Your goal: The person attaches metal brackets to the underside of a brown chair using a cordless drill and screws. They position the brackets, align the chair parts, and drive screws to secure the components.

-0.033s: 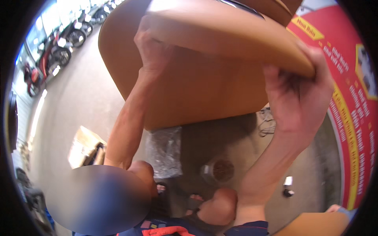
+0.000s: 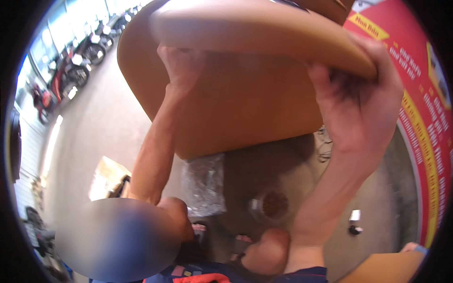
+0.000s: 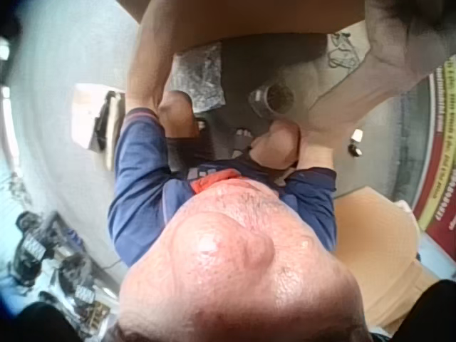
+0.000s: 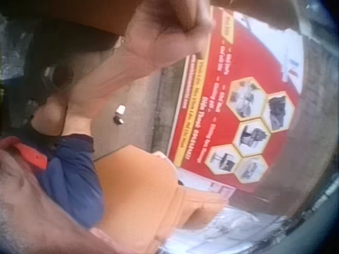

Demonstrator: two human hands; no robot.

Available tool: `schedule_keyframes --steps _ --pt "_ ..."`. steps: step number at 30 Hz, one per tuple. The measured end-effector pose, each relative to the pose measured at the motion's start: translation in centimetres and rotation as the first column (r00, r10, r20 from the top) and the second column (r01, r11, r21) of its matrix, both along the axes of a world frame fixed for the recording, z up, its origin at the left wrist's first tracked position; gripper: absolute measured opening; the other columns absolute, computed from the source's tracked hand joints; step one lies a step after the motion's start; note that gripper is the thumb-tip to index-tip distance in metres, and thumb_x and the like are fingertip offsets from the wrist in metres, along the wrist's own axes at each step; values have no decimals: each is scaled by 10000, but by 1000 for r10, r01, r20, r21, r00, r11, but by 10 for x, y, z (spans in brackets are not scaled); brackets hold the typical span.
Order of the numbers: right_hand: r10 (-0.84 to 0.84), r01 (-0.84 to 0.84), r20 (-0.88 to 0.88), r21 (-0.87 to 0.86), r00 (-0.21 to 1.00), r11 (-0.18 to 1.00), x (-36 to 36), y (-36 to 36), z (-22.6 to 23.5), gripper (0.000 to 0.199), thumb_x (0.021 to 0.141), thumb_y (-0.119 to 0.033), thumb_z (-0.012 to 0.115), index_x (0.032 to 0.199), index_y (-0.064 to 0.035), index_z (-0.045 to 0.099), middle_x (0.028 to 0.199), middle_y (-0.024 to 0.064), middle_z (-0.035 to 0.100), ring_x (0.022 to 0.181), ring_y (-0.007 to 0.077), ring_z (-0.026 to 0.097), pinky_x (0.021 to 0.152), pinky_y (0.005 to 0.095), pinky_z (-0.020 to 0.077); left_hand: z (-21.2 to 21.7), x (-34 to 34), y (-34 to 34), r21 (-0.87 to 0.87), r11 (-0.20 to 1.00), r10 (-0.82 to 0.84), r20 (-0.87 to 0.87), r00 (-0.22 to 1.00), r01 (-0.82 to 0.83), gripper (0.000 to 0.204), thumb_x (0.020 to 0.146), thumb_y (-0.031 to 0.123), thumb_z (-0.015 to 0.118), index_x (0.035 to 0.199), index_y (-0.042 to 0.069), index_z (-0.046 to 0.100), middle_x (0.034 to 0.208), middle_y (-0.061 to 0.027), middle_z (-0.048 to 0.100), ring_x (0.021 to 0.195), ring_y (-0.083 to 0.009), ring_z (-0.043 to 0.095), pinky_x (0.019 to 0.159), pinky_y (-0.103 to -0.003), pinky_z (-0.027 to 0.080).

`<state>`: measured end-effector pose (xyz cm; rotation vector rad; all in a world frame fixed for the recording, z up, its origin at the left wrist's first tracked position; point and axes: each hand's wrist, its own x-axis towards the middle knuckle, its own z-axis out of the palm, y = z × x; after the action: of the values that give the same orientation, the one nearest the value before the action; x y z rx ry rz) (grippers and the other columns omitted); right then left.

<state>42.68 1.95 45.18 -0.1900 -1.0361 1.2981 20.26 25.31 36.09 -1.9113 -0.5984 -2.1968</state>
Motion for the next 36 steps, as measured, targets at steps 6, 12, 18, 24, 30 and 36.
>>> schedule_keyframes --steps 6,12,18,24,30,36 --pt "-39 44 -59 95 997 994 -15 16 -7 324 1031 -184 558 1135 119 600 1138 283 656 1088 443 639 757 370 685 16 -3 -6 108 994 51 -155 987 -35 302 759 27 822 1049 -35 764 936 -103 656 808 -230 685 694 -333 546" --pt "-33 45 -96 124 995 991 -34 45 0 326 1030 -184 558 1137 121 600 1141 284 655 1091 445 638 755 368 685 17 -13 -13 4 994 112 -155 982 -112 210 763 79 876 913 -24 771 906 -21 654 811 -158 658 743 -320 519" --pt "-57 73 -116 138 992 988 -24 44 4 327 1030 -183 558 1139 123 600 1144 285 654 1095 448 636 753 367 685 11 -2 -11 -14 989 142 -170 975 -147 297 783 106 881 1020 -37 771 914 -24 654 822 -137 666 735 -297 534" --pt "-68 85 -130 130 989 988 -23 42 6 329 1030 -183 558 1141 125 600 1148 286 654 1098 450 635 751 365 685 15 -4 -10 3 991 135 -175 975 -136 347 775 103 881 1071 -35 766 901 -27 672 818 -134 673 729 -294 538" --pt "-115 130 -120 135 986 982 -14 32 6 331 1030 -182 559 1143 126 599 1151 287 653 1101 452 634 749 363 685 20 17 -19 35 986 165 -197 966 -161 303 761 119 890 1016 -4 782 862 -19 680 778 -143 661 726 -304 520" --pt "-89 104 -120 125 989 987 -23 41 5 333 1030 -182 559 1145 128 599 1154 288 652 1105 455 632 747 361 685 20 15 -22 84 983 178 -198 964 -165 212 757 81 818 934 -30 779 808 -91 709 840 -209 697 764 -339 540"
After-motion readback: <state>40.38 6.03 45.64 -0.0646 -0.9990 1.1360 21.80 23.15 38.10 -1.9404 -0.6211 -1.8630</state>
